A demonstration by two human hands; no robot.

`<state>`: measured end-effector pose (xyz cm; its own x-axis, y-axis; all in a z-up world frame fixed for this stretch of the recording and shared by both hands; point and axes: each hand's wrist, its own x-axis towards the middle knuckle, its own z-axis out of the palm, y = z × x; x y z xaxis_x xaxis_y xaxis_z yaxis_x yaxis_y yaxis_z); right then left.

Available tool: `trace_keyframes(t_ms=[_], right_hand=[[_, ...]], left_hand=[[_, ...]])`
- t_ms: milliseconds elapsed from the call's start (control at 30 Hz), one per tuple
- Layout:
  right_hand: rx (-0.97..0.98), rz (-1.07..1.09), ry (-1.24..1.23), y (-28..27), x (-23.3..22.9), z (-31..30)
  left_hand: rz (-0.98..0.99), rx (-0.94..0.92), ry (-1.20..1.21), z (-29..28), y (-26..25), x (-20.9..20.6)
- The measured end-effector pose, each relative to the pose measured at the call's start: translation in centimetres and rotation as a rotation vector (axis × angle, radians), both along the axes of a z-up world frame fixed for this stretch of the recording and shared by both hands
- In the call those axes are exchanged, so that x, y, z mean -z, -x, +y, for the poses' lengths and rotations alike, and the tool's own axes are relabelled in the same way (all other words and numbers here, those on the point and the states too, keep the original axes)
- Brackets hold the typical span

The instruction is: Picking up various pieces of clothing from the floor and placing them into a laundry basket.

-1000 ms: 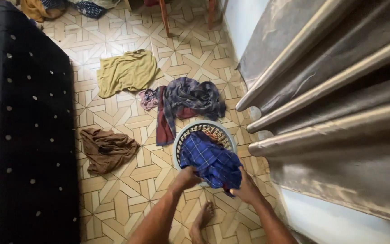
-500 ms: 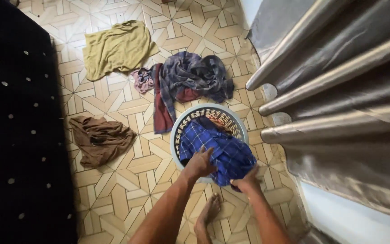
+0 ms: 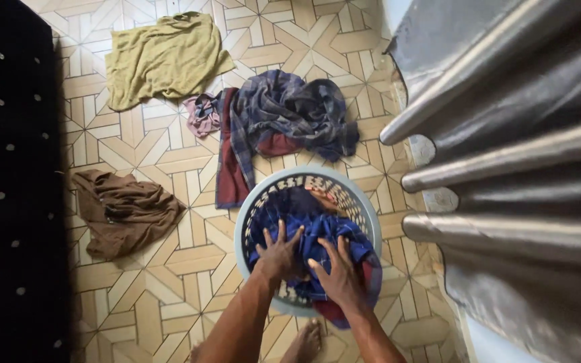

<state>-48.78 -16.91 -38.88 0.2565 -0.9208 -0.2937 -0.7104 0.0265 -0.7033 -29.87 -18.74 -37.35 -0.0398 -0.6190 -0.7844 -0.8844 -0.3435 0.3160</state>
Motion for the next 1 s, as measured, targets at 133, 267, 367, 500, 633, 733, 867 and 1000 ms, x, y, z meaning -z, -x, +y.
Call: trace_keyframes(t_ms=[133,267,367,500,633,733,867,1000], right_hand=[[-0.049,0.086,-0.153,1.1,4.5,-3.0],[-0.02,0.122,-0.226,2.0,10.4,-4.6],[-0.036,0.116,-0.135,2.0,15.9,-5.0],[-0.038,0.088,-0.041,1.7,18.6,-5.9],[-0.034,0.059,-0.104,1.9,17.2,-6.8],[-0.024,0.061,-0.153,1.5,16.3,-7.5],[-0.081,0.11,-0.071,3.3,18.9,-8.3],[-0.124,0.285,-0.047,1.2,14.2,-9.0]], left_hand=[[0.065,-0.053,0.04,-0.6,0.9,5.8],[0.125,-0.128,0.092,-2.2,2.0,10.7],[0.172,-0.142,0.174,-2.4,1.4,15.3],[0.249,-0.125,0.305,-3.4,1.4,17.3],[0.297,-0.178,0.315,-4.1,1.6,17.0],[0.299,-0.235,0.294,-5.3,1.5,14.9],[0.281,-0.253,0.213,-5.6,1.5,16.1],[0.315,-0.082,0.133,-5.9,-0.4,12.1]])
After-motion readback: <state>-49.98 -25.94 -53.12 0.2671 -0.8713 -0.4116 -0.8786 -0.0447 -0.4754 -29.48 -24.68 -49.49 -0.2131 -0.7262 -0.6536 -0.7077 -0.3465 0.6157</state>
